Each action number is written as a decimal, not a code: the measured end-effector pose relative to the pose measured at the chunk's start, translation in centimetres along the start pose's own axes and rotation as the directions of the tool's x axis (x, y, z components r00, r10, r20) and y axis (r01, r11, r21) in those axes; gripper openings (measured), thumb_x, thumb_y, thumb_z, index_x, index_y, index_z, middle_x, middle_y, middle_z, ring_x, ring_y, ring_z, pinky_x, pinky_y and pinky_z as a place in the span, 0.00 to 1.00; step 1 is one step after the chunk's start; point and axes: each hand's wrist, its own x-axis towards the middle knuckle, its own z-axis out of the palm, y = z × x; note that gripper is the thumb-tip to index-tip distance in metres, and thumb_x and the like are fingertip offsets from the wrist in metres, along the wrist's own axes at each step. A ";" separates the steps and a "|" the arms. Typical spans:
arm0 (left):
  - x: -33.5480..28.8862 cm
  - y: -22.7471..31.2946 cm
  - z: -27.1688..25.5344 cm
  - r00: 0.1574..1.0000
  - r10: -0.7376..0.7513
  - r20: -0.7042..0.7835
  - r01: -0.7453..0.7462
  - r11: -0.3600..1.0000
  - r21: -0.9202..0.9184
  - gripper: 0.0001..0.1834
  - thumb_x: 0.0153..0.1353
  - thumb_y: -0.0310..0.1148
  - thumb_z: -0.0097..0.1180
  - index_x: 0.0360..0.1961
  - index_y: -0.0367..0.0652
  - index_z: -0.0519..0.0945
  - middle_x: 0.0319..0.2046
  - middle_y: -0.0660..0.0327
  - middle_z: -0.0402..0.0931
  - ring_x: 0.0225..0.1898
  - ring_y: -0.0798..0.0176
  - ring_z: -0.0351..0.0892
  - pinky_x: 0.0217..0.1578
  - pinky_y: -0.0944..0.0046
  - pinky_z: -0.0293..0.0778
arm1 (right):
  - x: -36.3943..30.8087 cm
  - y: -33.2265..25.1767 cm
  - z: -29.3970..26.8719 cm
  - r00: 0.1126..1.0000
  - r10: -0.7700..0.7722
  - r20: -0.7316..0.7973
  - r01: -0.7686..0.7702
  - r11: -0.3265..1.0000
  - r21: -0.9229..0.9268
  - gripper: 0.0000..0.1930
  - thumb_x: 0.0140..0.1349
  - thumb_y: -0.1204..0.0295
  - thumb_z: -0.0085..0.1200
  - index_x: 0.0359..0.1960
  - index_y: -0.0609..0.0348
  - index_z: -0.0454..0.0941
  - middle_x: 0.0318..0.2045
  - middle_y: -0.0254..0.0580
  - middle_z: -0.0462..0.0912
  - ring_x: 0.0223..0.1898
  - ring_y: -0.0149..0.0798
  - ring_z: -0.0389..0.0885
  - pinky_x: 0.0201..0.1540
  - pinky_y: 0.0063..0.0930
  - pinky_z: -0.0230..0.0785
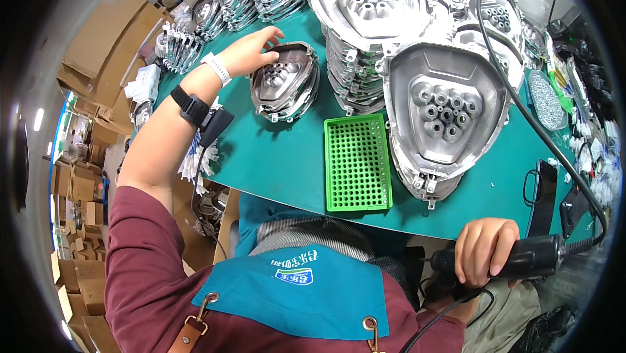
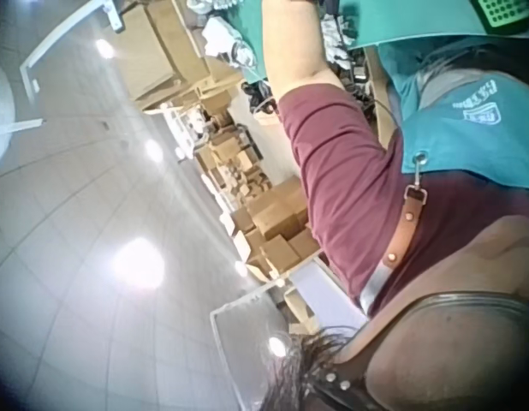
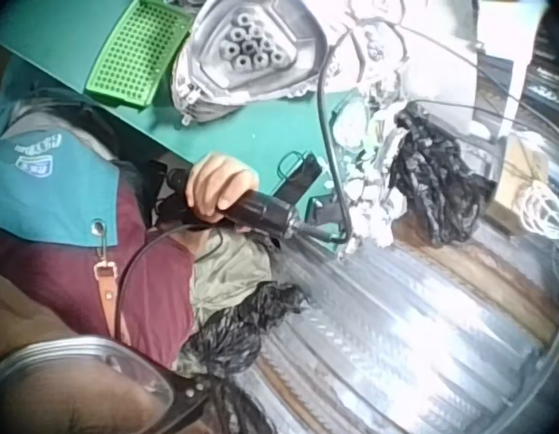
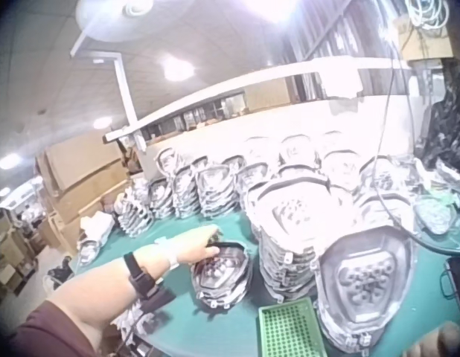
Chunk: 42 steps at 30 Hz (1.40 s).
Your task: Using an electric screwdriver to attach electronic components and wiring to metal housings on an assembly line.
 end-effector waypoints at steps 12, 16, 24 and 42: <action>-1.5 -2.3 -0.8 0.990 -0.138 -0.029 0.140 0.984 0.110 0.12 0.57 0.34 0.56 0.35 0.36 0.78 0.29 0.53 0.79 0.30 0.59 0.77 0.35 0.62 0.72 | -0.8 0.8 -0.3 0.990 0.012 -0.137 -0.029 0.992 -0.121 0.18 0.56 0.66 0.62 0.37 0.69 0.70 0.25 0.55 0.79 0.22 0.45 0.80 0.28 0.41 0.78; -1.4 -2.6 -0.5 0.997 -0.069 -0.041 0.066 0.996 -0.066 0.10 0.55 0.27 0.51 0.38 0.35 0.76 0.30 0.55 0.78 0.31 0.65 0.76 0.36 0.64 0.72 | -0.5 0.5 -0.1 0.989 0.017 -0.146 -0.035 0.992 -0.121 0.17 0.58 0.66 0.60 0.38 0.69 0.70 0.25 0.56 0.80 0.22 0.46 0.81 0.27 0.41 0.78; -1.4 -2.8 0.0 0.980 -0.181 0.086 0.192 0.969 -0.154 0.11 0.53 0.29 0.49 0.37 0.35 0.77 0.27 0.54 0.79 0.27 0.60 0.79 0.32 0.61 0.74 | -1.0 0.5 -0.3 0.990 0.028 -0.136 -0.041 0.994 -0.098 0.17 0.57 0.68 0.61 0.39 0.67 0.69 0.26 0.56 0.80 0.22 0.46 0.81 0.28 0.41 0.78; -0.9 -2.7 -3.8 0.935 -0.280 0.217 0.349 0.619 -0.704 0.07 0.60 0.31 0.54 0.37 0.42 0.77 0.26 0.72 0.73 0.27 0.77 0.68 0.31 0.73 0.70 | -0.5 0.6 -0.5 0.991 0.062 -0.118 -0.074 0.992 -0.104 0.23 0.50 0.67 0.67 0.40 0.67 0.69 0.25 0.54 0.80 0.22 0.44 0.81 0.27 0.39 0.78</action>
